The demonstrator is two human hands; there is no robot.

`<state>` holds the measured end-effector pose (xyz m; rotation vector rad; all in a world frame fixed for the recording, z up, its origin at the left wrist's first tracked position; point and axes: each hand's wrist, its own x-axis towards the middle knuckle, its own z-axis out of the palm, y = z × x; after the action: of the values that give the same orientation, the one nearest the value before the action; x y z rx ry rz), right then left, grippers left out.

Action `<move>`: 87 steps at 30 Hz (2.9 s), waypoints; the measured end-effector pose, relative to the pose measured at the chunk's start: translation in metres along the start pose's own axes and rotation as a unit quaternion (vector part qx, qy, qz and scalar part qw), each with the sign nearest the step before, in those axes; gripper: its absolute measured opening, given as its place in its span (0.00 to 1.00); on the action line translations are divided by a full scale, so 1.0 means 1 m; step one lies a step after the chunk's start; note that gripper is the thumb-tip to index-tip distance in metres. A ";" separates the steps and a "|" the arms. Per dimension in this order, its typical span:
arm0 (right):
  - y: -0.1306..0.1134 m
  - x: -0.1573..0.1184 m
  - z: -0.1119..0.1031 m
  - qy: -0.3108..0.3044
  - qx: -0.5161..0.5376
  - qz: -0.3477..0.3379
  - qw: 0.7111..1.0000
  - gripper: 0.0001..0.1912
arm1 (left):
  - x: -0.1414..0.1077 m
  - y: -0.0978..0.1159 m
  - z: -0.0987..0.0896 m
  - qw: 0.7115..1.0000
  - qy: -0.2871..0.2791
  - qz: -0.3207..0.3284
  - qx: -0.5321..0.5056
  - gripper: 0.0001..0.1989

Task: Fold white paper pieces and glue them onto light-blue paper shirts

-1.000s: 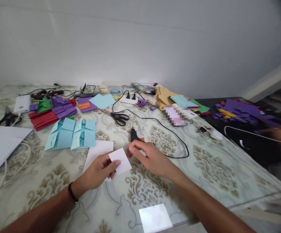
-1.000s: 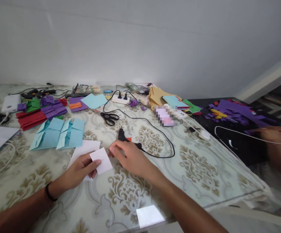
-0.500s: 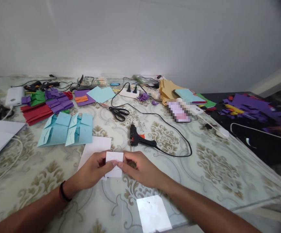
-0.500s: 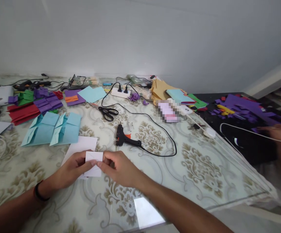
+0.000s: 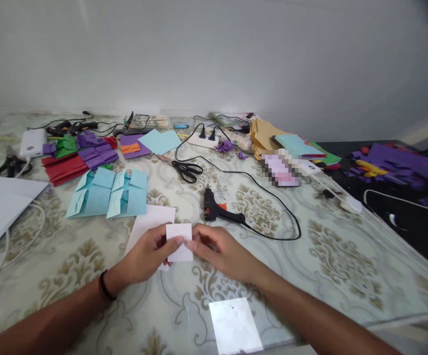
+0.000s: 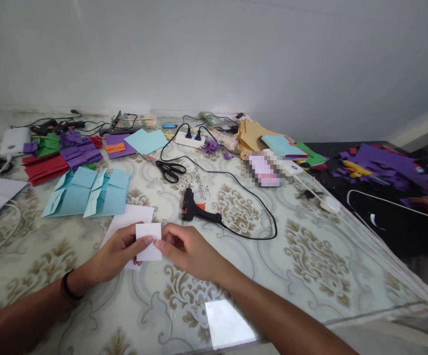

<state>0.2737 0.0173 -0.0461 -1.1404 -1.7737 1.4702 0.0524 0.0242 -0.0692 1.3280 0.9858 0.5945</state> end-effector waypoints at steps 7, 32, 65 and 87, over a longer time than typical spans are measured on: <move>-0.002 -0.001 0.006 -0.001 0.007 0.025 1.000 0.23 | 0.002 0.000 -0.002 1.000 -0.024 0.015 -0.011 0.17; -0.004 -0.002 0.000 0.010 -0.085 -0.063 0.994 0.17 | 0.003 0.080 -0.150 0.827 0.168 0.111 0.525 0.35; -0.005 0.005 -0.009 0.097 -0.002 -0.037 0.995 0.10 | 0.040 0.109 -0.163 0.874 0.016 0.041 0.484 0.38; -0.003 0.005 0.003 0.012 0.101 -0.016 0.995 0.19 | -0.011 0.038 -0.093 0.880 0.026 0.167 0.443 0.19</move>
<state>0.2685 0.0201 -0.0446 -1.0187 -1.5792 1.5702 -0.0256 0.0702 -0.0251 2.3444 1.1306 0.4351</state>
